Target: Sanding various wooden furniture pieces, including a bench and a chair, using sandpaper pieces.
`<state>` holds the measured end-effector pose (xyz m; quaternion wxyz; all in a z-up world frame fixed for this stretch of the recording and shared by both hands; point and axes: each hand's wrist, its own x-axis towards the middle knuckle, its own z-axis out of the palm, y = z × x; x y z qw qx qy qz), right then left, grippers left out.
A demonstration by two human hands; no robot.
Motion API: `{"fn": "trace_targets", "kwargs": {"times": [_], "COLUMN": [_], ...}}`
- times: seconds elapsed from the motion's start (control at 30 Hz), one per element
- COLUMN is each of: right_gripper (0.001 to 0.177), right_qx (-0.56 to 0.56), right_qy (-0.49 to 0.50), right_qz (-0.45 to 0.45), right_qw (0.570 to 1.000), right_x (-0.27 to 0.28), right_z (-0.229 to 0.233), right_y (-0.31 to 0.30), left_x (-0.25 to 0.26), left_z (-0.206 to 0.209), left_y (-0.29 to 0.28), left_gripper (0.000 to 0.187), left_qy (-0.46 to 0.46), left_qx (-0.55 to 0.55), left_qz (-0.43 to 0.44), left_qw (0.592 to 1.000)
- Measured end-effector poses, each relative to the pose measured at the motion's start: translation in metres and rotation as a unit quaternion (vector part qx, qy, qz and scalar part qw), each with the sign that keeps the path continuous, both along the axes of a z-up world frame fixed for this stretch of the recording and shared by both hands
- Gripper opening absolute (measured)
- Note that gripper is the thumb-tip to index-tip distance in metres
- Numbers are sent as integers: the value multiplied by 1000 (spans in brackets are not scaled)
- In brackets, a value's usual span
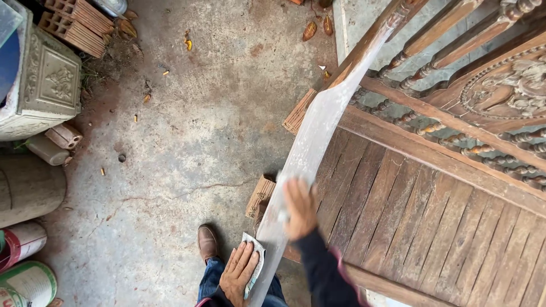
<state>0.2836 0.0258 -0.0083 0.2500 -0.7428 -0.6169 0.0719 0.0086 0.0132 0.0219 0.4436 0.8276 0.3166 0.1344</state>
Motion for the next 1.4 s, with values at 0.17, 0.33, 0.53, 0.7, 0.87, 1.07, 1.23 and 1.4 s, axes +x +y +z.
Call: {"fn": "trace_targets", "kwargs": {"times": [0.17, 0.33, 0.53, 0.7, 0.87, 1.07, 1.23, 1.4], "right_gripper": [75, 58, 65, 61, 59, 58, 57, 56], "right_qx": [-11, 58, 18, 103, 90, 73, 61, 28], "right_qy": [-35, 68, 118, 144, 195, 243, 301, 342], "right_qz": [-62, -128, -167, -188, -215, -226, -237, -245], "right_qw": [997, 988, 979, 966, 953, 941, 922, 907], "right_x": [115, 21, 6, 164, 169, 151, 260, 201], "right_z": [-19, 42, 22, -25, 11, -19, -49, -48], "right_y": [88, 41, 36, 152, 153, 99, 178, 145], "left_x": [-6, -22, -33, -23, -27, -9, -15, -27], "left_z": [-3, -70, -172, -254, -249, -259, -269, -249], "left_y": [-2, -37, -72, -68, -74, -70, -61, -82], "left_gripper": [63, 54, 41, 29, 28, 28, 27, 27], "left_qy": [4, 29, 4, -43, -39, -42, -28, -22], "left_qx": [11, 51, 195, 334, 332, 329, 335, 319], "left_qz": [-12, 3, 29, 83, 71, 81, 79, 90], "left_qw": [1000, 998, 980, 938, 940, 940, 939, 943]}}
